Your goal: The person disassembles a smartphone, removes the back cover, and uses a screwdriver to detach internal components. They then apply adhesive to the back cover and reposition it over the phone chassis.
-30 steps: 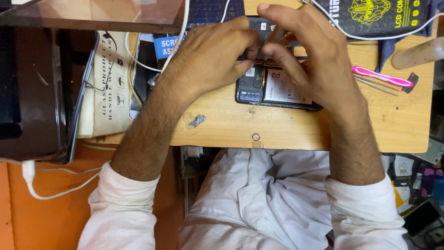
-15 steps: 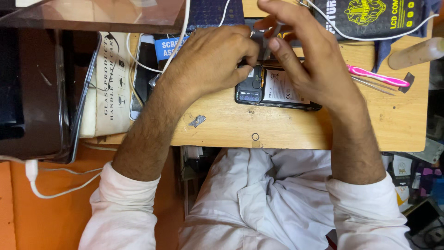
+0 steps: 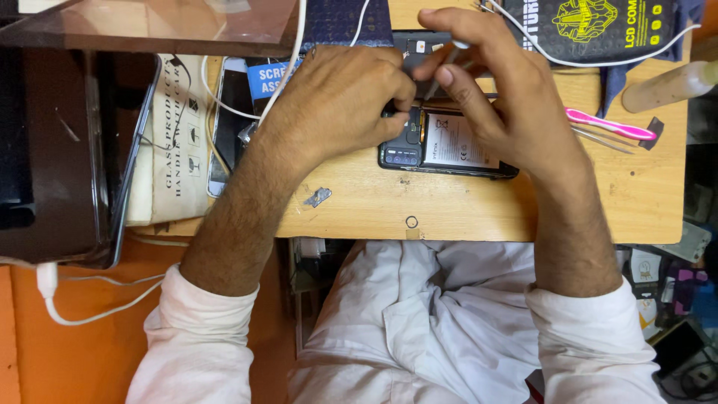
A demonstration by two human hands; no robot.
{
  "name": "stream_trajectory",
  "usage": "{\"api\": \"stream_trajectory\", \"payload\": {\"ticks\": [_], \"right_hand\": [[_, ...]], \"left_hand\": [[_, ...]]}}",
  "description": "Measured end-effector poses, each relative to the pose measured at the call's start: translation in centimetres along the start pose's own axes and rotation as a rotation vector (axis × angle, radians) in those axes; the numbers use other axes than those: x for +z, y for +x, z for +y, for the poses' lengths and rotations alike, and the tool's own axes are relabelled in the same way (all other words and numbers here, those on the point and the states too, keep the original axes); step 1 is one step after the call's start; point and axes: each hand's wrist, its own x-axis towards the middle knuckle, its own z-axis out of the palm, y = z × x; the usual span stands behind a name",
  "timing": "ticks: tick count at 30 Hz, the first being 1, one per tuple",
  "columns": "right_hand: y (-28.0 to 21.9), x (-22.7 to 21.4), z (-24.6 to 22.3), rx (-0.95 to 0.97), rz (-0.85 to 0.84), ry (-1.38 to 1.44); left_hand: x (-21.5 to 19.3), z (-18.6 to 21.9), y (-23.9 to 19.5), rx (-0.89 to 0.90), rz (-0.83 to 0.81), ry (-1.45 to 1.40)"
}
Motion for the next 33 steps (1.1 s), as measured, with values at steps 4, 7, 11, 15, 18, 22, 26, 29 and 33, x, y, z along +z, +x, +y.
{"api": "stream_trajectory", "payload": {"ticks": [4,7,11,15,18,22,26,29,33], "right_hand": [[0.1,0.4,0.1,0.061,0.023,-0.091],[-0.1,-0.1,0.1,-0.046,0.004,0.000],[-0.3,0.5,0.2,-0.047,0.023,-0.087],[0.0,0.2,0.1,-0.016,-0.021,0.009],[0.1,0.2,0.2,0.033,-0.025,-0.027],[-0.2,0.1,0.8,0.144,-0.012,0.153],[-0.1,0.9,2.3,0.054,0.094,0.138],[0.1,1.6,3.2,0.011,0.133,0.085],[-0.2,2.0,3.8,0.070,0.114,0.097]], "left_hand": [[0.2,-0.1,-0.3,0.019,0.019,-0.004],[0.2,-0.1,0.0,0.008,-0.002,0.005],[0.3,-0.2,0.0,0.005,0.009,0.025],[0.5,-0.6,-0.1,0.008,0.008,-0.032],[1.0,-1.0,-0.1,-0.008,0.055,-0.045],[1.3,-2.3,0.5,-0.038,0.224,-0.093],[2.2,-2.6,0.3,-0.118,0.253,-0.105],[2.3,-2.4,0.4,-0.112,0.216,-0.042],[2.4,-2.4,0.3,-0.112,0.238,-0.041]]}}
